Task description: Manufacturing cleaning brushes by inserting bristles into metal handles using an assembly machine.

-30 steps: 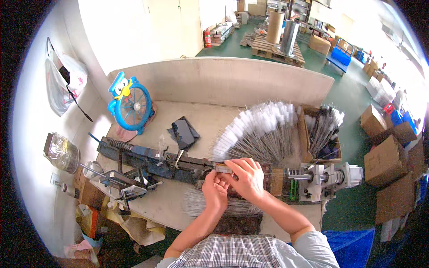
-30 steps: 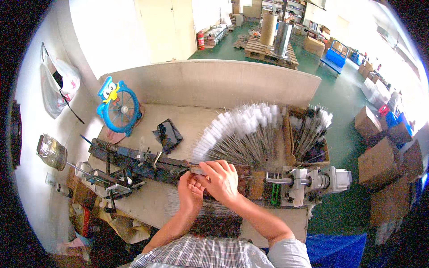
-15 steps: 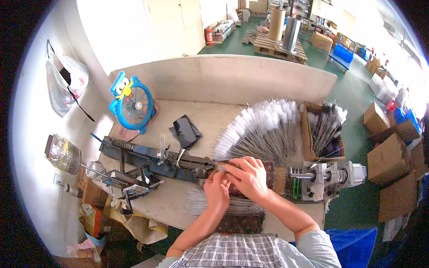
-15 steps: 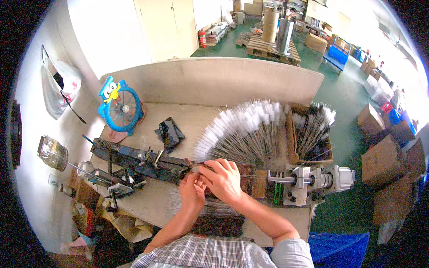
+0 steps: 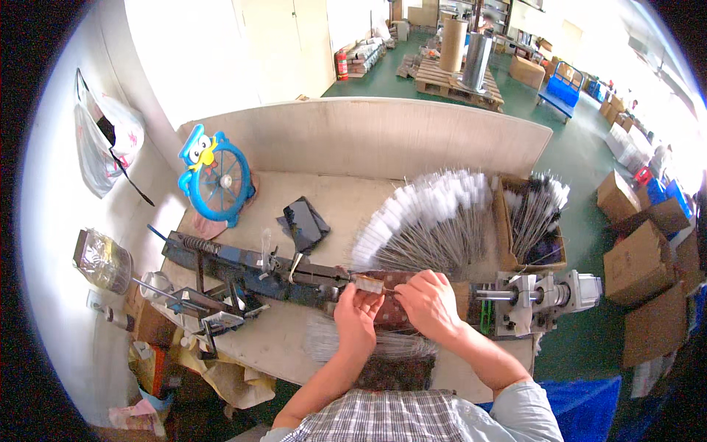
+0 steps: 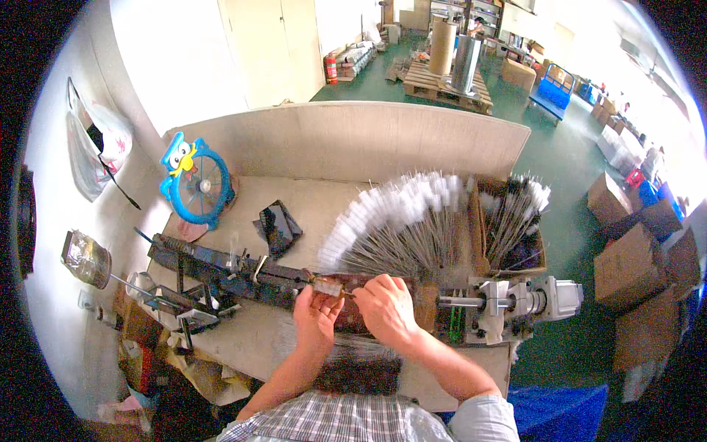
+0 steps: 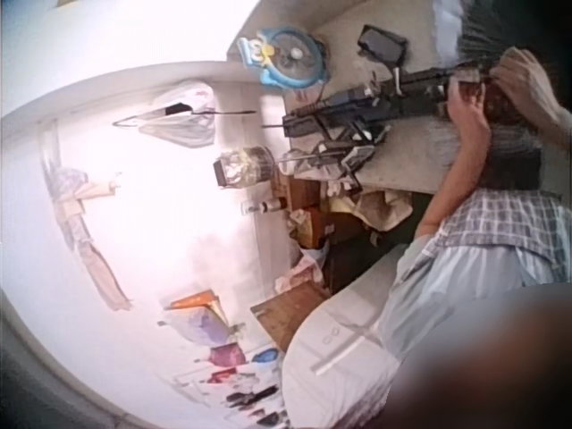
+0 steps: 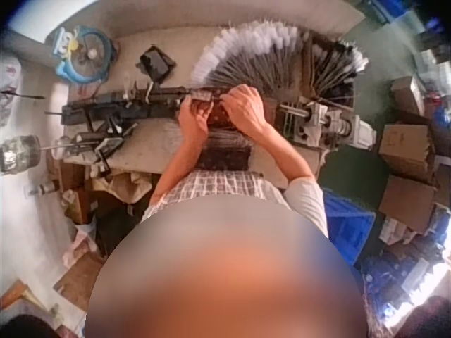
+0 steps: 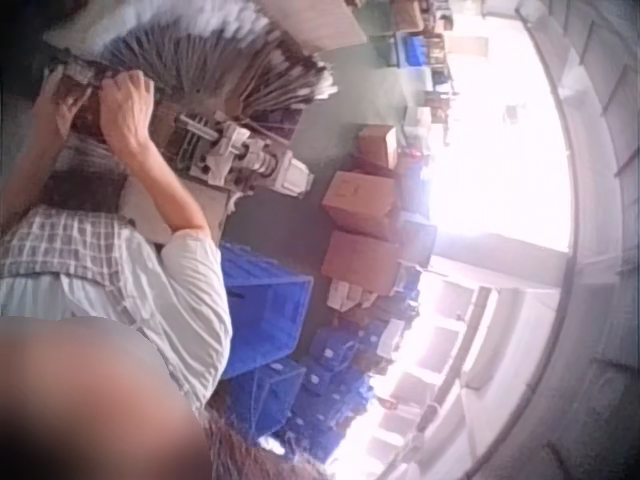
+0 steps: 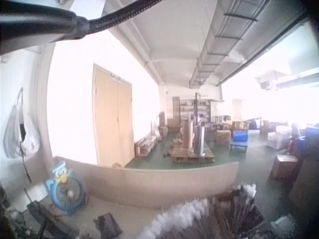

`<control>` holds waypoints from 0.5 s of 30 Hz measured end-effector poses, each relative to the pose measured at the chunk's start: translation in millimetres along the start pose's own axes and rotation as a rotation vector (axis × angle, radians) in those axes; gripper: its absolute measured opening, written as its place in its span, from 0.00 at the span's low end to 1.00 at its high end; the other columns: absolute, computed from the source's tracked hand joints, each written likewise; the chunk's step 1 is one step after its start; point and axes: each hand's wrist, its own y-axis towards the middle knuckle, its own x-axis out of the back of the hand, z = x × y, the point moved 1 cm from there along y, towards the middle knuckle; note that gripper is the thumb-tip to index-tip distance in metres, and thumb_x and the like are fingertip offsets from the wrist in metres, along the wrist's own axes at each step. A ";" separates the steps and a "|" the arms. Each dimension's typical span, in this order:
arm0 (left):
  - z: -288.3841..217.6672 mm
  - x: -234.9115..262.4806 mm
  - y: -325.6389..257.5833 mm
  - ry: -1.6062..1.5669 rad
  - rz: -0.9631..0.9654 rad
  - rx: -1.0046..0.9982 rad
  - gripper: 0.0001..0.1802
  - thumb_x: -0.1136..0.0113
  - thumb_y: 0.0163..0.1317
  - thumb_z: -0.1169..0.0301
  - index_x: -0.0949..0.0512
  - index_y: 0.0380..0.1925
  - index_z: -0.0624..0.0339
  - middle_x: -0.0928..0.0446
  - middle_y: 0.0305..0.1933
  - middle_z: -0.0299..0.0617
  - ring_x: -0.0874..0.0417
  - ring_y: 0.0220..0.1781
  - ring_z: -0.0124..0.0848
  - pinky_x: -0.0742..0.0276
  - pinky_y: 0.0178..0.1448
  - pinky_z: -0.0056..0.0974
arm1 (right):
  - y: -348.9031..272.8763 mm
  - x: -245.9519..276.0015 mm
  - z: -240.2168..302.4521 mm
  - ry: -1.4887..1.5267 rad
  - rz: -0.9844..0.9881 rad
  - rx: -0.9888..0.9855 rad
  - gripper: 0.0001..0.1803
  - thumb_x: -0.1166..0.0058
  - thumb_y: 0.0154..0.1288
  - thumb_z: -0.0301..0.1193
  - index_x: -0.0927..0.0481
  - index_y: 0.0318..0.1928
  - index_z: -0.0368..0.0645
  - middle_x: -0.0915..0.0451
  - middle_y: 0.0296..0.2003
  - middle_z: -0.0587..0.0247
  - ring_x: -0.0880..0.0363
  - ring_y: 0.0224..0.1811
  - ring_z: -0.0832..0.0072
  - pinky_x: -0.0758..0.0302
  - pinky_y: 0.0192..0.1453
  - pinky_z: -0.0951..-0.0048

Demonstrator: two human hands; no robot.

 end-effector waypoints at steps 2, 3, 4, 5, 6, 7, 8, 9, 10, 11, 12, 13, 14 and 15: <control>-3.9 -4.2 -3.2 -0.055 -0.014 0.046 0.20 0.55 0.65 0.54 0.28 0.41 0.60 0.23 0.41 0.41 0.23 0.46 0.35 0.29 0.53 0.41 | -2.5 0.8 0.4 0.012 -0.014 0.014 0.07 0.42 0.50 0.32 0.20 0.31 0.46 0.24 0.29 0.68 0.27 0.41 0.69 0.32 0.46 0.65; -4.9 -5.9 -5.3 -0.032 -0.039 0.070 0.24 0.59 0.65 0.50 0.28 0.42 0.60 0.24 0.42 0.41 0.23 0.46 0.35 0.30 0.53 0.41 | -4.8 2.4 0.9 0.040 0.004 -0.001 0.07 0.42 0.51 0.31 0.20 0.32 0.46 0.24 0.29 0.68 0.27 0.41 0.69 0.32 0.46 0.65; -4.9 -6.7 -6.9 -0.008 -0.064 0.095 0.28 0.63 0.65 0.45 0.28 0.43 0.60 0.24 0.42 0.42 0.23 0.47 0.35 0.30 0.54 0.41 | -5.9 4.0 1.1 0.045 0.000 -0.010 0.07 0.42 0.51 0.31 0.20 0.32 0.46 0.24 0.29 0.68 0.27 0.41 0.69 0.32 0.46 0.65; -4.4 -6.5 -7.9 0.005 -0.064 0.102 0.28 0.63 0.65 0.45 0.28 0.43 0.60 0.24 0.42 0.42 0.23 0.47 0.35 0.30 0.54 0.41 | -5.7 6.0 0.2 0.044 0.005 -0.012 0.08 0.41 0.50 0.31 0.19 0.33 0.45 0.23 0.29 0.68 0.27 0.41 0.69 0.32 0.46 0.66; -4.1 -5.1 -8.7 0.033 -0.016 0.083 0.29 0.62 0.65 0.45 0.30 0.45 0.60 0.25 0.44 0.42 0.24 0.48 0.35 0.31 0.54 0.41 | -6.1 7.5 -0.4 0.044 0.012 -0.020 0.09 0.39 0.49 0.30 0.18 0.34 0.45 0.22 0.30 0.67 0.26 0.41 0.69 0.32 0.46 0.67; -3.5 -3.6 -9.4 0.061 0.033 0.067 0.29 0.62 0.65 0.44 0.31 0.47 0.60 0.26 0.46 0.42 0.25 0.49 0.35 0.32 0.55 0.40 | -4.4 10.6 -1.6 0.050 0.010 -0.042 0.09 0.39 0.49 0.30 0.18 0.34 0.45 0.22 0.30 0.67 0.26 0.41 0.69 0.32 0.46 0.67; -3.8 -4.0 -8.7 0.078 0.030 0.084 0.29 0.62 0.65 0.44 0.31 0.47 0.60 0.26 0.46 0.42 0.25 0.49 0.35 0.32 0.55 0.40 | -0.8 15.3 -2.8 0.082 -0.036 -0.012 0.09 0.40 0.49 0.29 0.18 0.34 0.44 0.21 0.31 0.66 0.26 0.39 0.69 0.31 0.45 0.67; -5.6 -4.7 -9.7 0.109 0.059 0.088 0.29 0.64 0.67 0.46 0.34 0.51 0.61 0.28 0.49 0.43 0.26 0.51 0.34 0.34 0.57 0.40 | -1.9 19.5 -1.1 0.112 -0.079 0.012 0.09 0.40 0.50 0.28 0.18 0.34 0.44 0.21 0.31 0.65 0.25 0.38 0.68 0.29 0.44 0.68; -6.5 -2.8 -14.6 0.135 0.080 0.088 0.30 0.65 0.68 0.47 0.37 0.54 0.62 0.29 0.51 0.43 0.27 0.52 0.34 0.36 0.58 0.40 | -6.4 24.0 2.3 0.121 -0.068 -0.011 0.09 0.40 0.50 0.28 0.18 0.34 0.44 0.21 0.31 0.65 0.25 0.38 0.68 0.29 0.44 0.68; -6.5 3.4 -19.1 0.178 0.115 0.093 0.29 0.63 0.68 0.49 0.40 0.58 0.62 0.32 0.55 0.45 0.28 0.54 0.34 0.35 0.58 0.40 | -11.2 28.1 6.4 0.169 -0.058 -0.012 0.09 0.40 0.50 0.27 0.18 0.35 0.43 0.20 0.30 0.64 0.24 0.36 0.68 0.27 0.40 0.68; -6.1 4.5 -20.0 0.181 0.113 0.101 0.29 0.63 0.68 0.49 0.40 0.58 0.62 0.32 0.55 0.45 0.28 0.54 0.34 0.35 0.58 0.40 | -11.2 29.9 3.6 0.209 -0.055 0.000 0.09 0.41 0.51 0.26 0.19 0.35 0.42 0.20 0.30 0.63 0.23 0.33 0.67 0.25 0.37 0.68; -6.5 7.0 -24.5 0.250 0.073 0.122 0.28 0.61 0.68 0.52 0.40 0.58 0.62 0.31 0.55 0.46 0.28 0.55 0.34 0.35 0.58 0.39 | -16.5 28.8 1.7 0.231 -0.053 -0.007 0.08 0.42 0.52 0.25 0.20 0.35 0.41 0.21 0.26 0.61 0.22 0.28 0.65 0.24 0.31 0.68; -8.6 11.1 -29.7 0.317 0.032 0.141 0.27 0.58 0.68 0.55 0.40 0.59 0.63 0.31 0.56 0.46 0.28 0.56 0.34 0.34 0.58 0.38 | -24.8 24.4 -2.1 0.232 -0.047 -0.009 0.08 0.42 0.52 0.25 0.20 0.35 0.41 0.21 0.26 0.61 0.22 0.28 0.65 0.24 0.31 0.68; -14.4 18.0 -33.5 0.322 0.077 0.144 0.23 0.55 0.67 0.62 0.38 0.58 0.62 0.30 0.56 0.47 0.27 0.55 0.35 0.32 0.56 0.38 | -35.5 16.9 -9.8 0.234 0.012 -0.041 0.09 0.45 0.50 0.25 0.21 0.35 0.42 0.22 0.25 0.61 0.22 0.28 0.64 0.25 0.30 0.66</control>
